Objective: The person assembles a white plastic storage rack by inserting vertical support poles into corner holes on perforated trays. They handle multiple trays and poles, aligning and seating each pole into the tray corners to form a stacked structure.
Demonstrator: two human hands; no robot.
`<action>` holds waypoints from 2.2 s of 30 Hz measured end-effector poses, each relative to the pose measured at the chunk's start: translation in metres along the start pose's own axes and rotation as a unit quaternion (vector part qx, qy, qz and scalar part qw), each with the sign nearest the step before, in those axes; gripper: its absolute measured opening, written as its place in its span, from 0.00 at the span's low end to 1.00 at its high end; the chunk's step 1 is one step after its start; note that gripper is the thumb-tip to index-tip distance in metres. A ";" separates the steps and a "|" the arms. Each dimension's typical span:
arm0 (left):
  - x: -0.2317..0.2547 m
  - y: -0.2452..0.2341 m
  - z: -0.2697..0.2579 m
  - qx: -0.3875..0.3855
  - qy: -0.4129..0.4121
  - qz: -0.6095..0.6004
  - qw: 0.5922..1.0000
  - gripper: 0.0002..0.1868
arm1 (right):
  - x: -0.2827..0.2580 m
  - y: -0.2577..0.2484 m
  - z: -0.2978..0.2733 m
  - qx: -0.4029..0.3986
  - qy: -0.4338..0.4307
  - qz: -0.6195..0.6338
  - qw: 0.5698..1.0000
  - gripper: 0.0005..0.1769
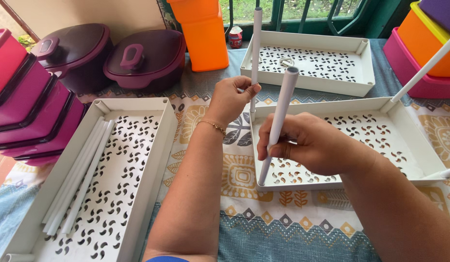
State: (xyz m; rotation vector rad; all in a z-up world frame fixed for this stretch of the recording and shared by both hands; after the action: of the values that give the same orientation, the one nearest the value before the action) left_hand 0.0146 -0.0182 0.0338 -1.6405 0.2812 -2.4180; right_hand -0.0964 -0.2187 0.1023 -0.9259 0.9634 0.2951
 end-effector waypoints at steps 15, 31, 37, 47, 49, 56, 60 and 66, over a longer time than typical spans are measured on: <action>-0.001 0.002 0.000 -0.003 -0.006 -0.023 1.000 0.11 | -0.019 0.011 0.003 -0.043 -0.029 -0.056 0.997 0.09; 0.081 -0.022 -0.036 0.033 0.067 0.133 0.988 0.15 | -0.008 0.014 0.006 -0.079 -0.010 -0.043 0.996 0.07; 0.104 -0.028 -0.057 -0.025 0.066 0.254 0.965 0.11 | -0.012 0.009 0.006 -0.104 0.014 -0.055 0.993 0.05; 0.155 -0.024 -0.146 -0.139 0.186 0.135 0.963 0.18 | 0.055 -0.019 0.018 -0.018 0.130 -0.088 0.988 0.11; 0.155 -0.014 -0.153 -0.145 0.207 0.088 0.963 0.18 | 0.065 -0.007 0.023 -0.037 0.157 -0.201 0.966 0.13; 0.123 0.008 -0.161 -0.010 0.138 0.034 0.990 0.10 | 0.068 0.022 0.024 -0.070 0.170 -0.360 0.915 0.26; 0.114 0.010 -0.162 -0.007 0.115 -0.004 0.993 0.07 | 0.061 0.021 0.023 -0.021 0.175 -0.295 0.939 0.34; 0.104 0.005 -0.153 -0.069 0.110 -0.013 0.991 0.08 | 0.064 0.023 0.022 -0.055 0.177 -0.348 0.919 0.26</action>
State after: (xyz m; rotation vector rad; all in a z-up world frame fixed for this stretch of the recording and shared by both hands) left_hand -0.1649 -0.0450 0.0691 -1.4347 0.4742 -2.6567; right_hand -0.0615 -0.1985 0.0437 -1.3917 0.8824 -0.4424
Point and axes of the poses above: each hand's wrist, its own z-axis towards the middle knuckle, its own y-axis out of the palm, x = y × z, the point moved 2 cm from there along z, towards the middle knuckle, and after that the axes turned 8 degrees about -z, right-handed, at the moved point
